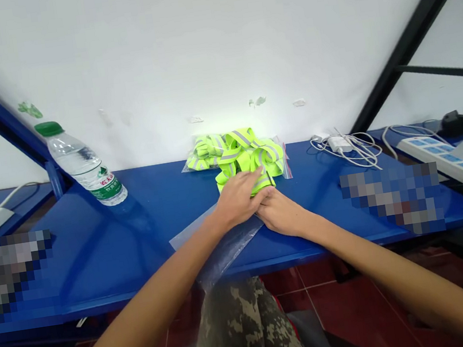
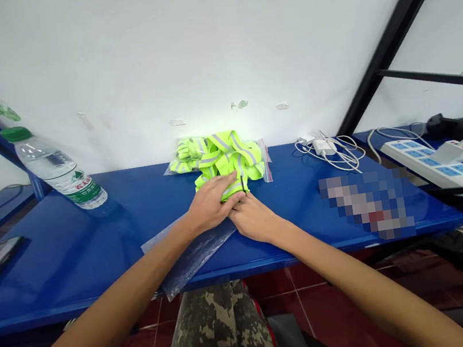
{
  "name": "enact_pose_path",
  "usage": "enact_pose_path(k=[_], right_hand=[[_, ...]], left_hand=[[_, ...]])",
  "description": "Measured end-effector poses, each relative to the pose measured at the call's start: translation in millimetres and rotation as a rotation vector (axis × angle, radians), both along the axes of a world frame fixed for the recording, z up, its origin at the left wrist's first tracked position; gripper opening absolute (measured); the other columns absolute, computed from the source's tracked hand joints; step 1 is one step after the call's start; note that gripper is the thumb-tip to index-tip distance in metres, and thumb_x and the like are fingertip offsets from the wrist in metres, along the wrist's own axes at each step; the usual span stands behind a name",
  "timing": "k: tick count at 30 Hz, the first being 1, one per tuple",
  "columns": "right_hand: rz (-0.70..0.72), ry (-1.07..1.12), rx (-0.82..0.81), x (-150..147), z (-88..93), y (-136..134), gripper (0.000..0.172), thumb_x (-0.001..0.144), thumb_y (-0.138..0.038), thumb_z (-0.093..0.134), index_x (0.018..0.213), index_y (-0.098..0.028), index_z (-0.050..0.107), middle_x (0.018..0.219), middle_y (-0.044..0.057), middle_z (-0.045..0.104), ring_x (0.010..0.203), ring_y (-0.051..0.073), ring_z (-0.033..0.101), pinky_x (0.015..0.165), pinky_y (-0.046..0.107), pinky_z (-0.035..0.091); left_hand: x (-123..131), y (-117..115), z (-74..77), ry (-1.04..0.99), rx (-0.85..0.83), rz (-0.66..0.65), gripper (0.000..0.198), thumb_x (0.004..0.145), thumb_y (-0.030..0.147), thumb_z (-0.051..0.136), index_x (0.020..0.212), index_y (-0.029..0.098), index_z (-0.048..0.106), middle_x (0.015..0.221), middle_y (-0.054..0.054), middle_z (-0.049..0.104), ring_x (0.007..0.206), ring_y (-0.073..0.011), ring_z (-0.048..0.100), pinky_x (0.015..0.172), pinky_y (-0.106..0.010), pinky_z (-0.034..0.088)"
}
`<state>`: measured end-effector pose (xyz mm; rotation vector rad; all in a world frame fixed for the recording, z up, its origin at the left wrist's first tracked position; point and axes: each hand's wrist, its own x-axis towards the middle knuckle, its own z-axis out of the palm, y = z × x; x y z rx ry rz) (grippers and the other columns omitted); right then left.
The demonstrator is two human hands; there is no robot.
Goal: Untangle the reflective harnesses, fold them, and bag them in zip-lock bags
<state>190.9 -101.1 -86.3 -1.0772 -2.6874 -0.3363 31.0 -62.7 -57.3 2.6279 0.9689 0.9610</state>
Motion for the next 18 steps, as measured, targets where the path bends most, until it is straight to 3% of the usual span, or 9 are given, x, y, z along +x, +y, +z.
enact_pose_path(k=[4,6,9,11,14,18], right_hand=[[0.097,0.216,0.002,3,-0.4,-2,0.026,0.094,-0.014,0.045,0.108,-0.012,0.068,0.104,0.013,0.071,0.099,0.026,0.062,0.092,0.041,0.046],[0.117,0.378,0.069,5,3.5,-7,0.024,0.093,-0.015,0.047,0.107,-0.015,0.067,0.104,0.011,0.071,0.1,0.024,0.063,0.093,0.04,0.048],[0.029,0.496,0.204,9,8.3,-13,0.024,0.09,-0.018,0.053,0.11,-0.016,0.066,0.11,0.013,0.069,0.105,0.026,0.061,0.094,0.042,0.05],[-0.029,0.474,0.221,13,7.6,-14,0.03,0.089,-0.02,0.055,0.118,-0.015,0.064,0.12,0.015,0.065,0.114,0.029,0.058,0.098,0.046,0.049],[-0.056,0.366,0.12,21,1.5,-9,0.035,0.091,-0.025,0.055,0.124,-0.013,0.061,0.126,0.015,0.064,0.118,0.029,0.058,0.101,0.046,0.05],[-0.08,0.262,0.011,29,-3.7,-2,0.031,0.097,-0.027,0.051,0.121,-0.013,0.064,0.124,0.013,0.067,0.114,0.027,0.063,0.097,0.042,0.054]], left_hand=[[-13,7,-11.4,0.187,0.002,-0.044,0.047,0.104,0.039,0.027,0.123,0.013,0.061,0.116,-0.012,0.07,0.107,-0.024,0.064,0.093,-0.038,0.048],[-17,10,-12.9,0.23,0.012,-0.033,0.048,0.104,0.039,0.025,0.112,0.013,0.065,0.105,-0.012,0.07,0.099,-0.0231,0.064,0.089,-0.037,0.048],[-17,13,-15.5,0.292,0.068,-0.041,0.044,0.103,0.039,0.03,0.11,0.014,0.066,0.104,-0.012,0.067,0.096,-0.0239,0.062,0.086,-0.038,0.047],[-14,13,-18.4,0.3,0.103,-0.052,0.041,0.101,0.041,0.037,0.114,0.016,0.066,0.111,-0.011,0.065,0.099,-0.0242,0.06,0.088,-0.038,0.047],[-13,12,-19.1,0.309,0.107,-0.076,0.041,0.099,0.046,0.042,0.114,0.017,0.068,0.112,-0.01,0.064,0.101,-0.0226,0.059,0.091,-0.036,0.046],[-24,7,-3.8,0.351,0.156,0.005,0.053,0.091,0.061,0.049,0.111,0.016,0.069,0.117,-0.013,0.062,0.109,-0.027,0.057,0.094,-0.04,0.045]])
